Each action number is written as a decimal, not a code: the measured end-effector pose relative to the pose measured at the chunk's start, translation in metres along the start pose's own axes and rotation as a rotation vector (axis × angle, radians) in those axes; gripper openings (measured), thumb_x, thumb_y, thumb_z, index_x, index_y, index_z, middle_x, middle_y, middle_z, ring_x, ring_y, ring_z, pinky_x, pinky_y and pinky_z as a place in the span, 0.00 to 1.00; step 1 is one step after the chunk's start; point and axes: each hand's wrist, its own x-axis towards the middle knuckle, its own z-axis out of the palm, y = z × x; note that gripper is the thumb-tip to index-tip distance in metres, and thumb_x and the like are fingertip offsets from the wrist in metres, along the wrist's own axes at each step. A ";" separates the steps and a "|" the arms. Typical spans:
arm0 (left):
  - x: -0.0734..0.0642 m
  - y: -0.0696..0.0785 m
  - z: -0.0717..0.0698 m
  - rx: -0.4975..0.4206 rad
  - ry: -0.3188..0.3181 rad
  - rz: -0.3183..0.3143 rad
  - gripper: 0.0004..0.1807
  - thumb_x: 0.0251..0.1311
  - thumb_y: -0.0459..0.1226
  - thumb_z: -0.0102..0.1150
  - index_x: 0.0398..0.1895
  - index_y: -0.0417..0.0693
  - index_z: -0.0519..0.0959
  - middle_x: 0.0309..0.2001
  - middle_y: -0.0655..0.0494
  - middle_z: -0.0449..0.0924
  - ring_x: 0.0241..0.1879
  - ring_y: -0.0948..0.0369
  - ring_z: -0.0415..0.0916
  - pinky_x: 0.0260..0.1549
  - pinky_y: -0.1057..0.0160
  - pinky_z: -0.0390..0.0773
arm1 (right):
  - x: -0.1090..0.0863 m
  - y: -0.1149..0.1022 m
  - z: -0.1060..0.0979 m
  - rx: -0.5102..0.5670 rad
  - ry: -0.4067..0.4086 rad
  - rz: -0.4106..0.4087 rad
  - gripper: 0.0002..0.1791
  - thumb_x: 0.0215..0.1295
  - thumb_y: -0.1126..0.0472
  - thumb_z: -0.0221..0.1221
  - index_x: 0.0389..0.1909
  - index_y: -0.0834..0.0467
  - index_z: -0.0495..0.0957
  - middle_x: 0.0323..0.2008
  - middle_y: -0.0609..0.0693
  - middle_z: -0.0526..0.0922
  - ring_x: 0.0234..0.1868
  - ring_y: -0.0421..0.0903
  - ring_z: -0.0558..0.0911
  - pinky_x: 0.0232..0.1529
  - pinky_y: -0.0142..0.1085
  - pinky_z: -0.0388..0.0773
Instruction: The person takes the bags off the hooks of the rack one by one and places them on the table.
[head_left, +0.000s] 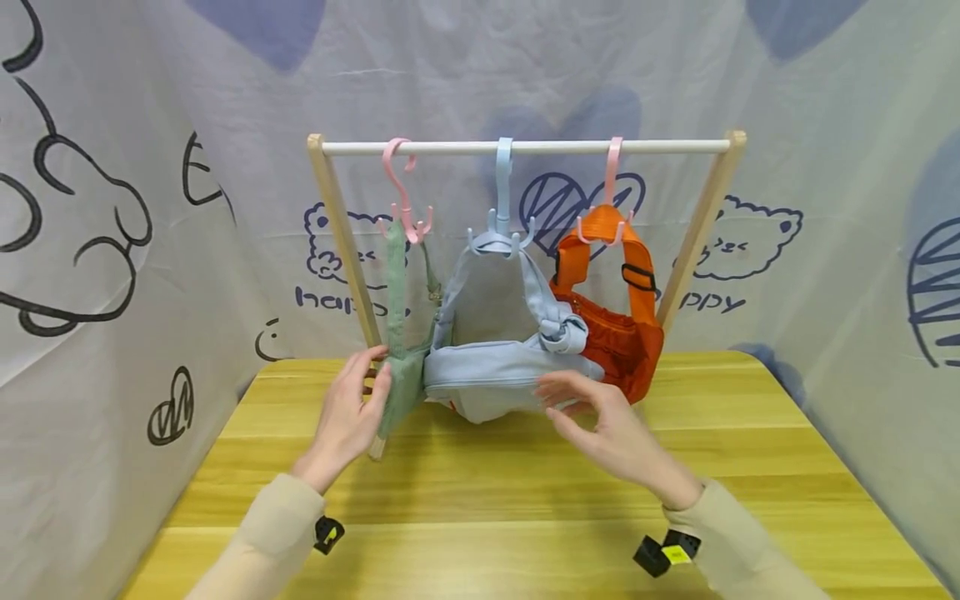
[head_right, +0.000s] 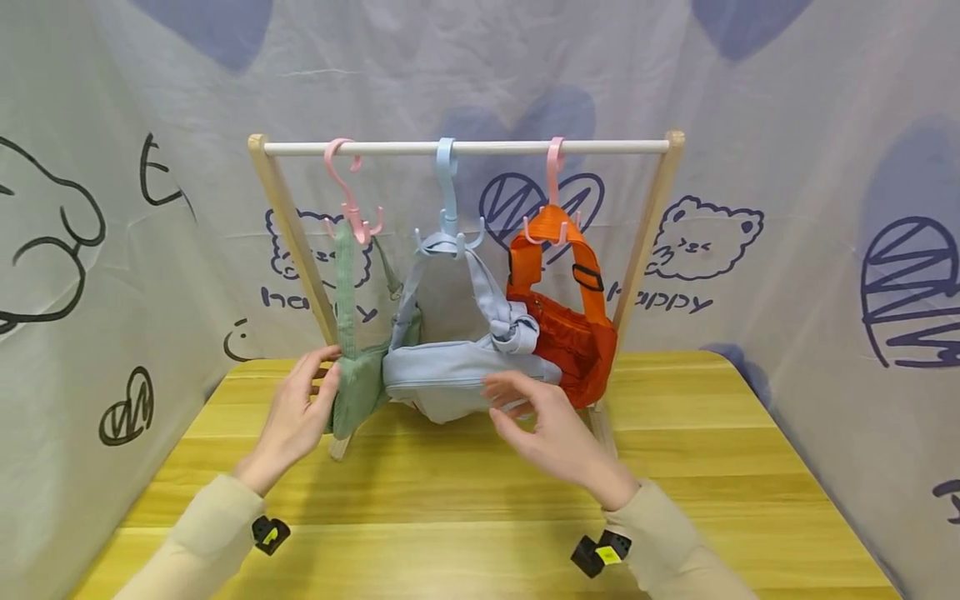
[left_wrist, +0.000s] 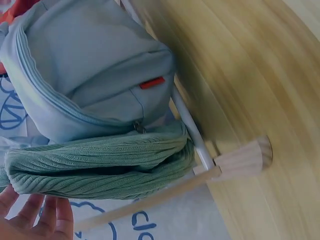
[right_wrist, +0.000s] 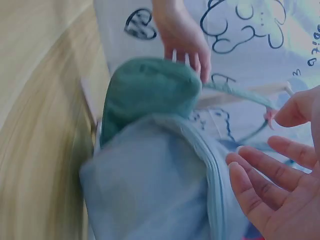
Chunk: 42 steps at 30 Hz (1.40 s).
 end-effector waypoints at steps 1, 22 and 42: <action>0.000 0.001 0.002 -0.008 0.003 0.004 0.21 0.78 0.41 0.43 0.66 0.40 0.71 0.60 0.41 0.76 0.50 0.48 0.79 0.47 0.48 0.82 | 0.005 -0.001 0.004 0.035 -0.006 -0.002 0.20 0.69 0.69 0.59 0.61 0.62 0.75 0.52 0.57 0.86 0.50 0.51 0.86 0.48 0.35 0.83; -0.008 0.042 0.045 -0.196 -0.138 -0.017 0.22 0.79 0.47 0.42 0.69 0.50 0.71 0.63 0.48 0.76 0.54 0.50 0.81 0.50 0.48 0.82 | 0.088 -0.014 0.059 0.401 0.000 0.161 0.25 0.77 0.64 0.47 0.72 0.64 0.60 0.66 0.69 0.73 0.69 0.63 0.72 0.70 0.57 0.69; 0.018 0.051 0.023 -0.477 0.037 0.162 0.16 0.77 0.33 0.41 0.45 0.32 0.79 0.38 0.38 0.83 0.33 0.55 0.81 0.34 0.64 0.83 | 0.104 -0.021 0.060 0.602 0.119 0.155 0.19 0.77 0.66 0.47 0.63 0.73 0.68 0.22 0.45 0.69 0.24 0.39 0.70 0.33 0.29 0.71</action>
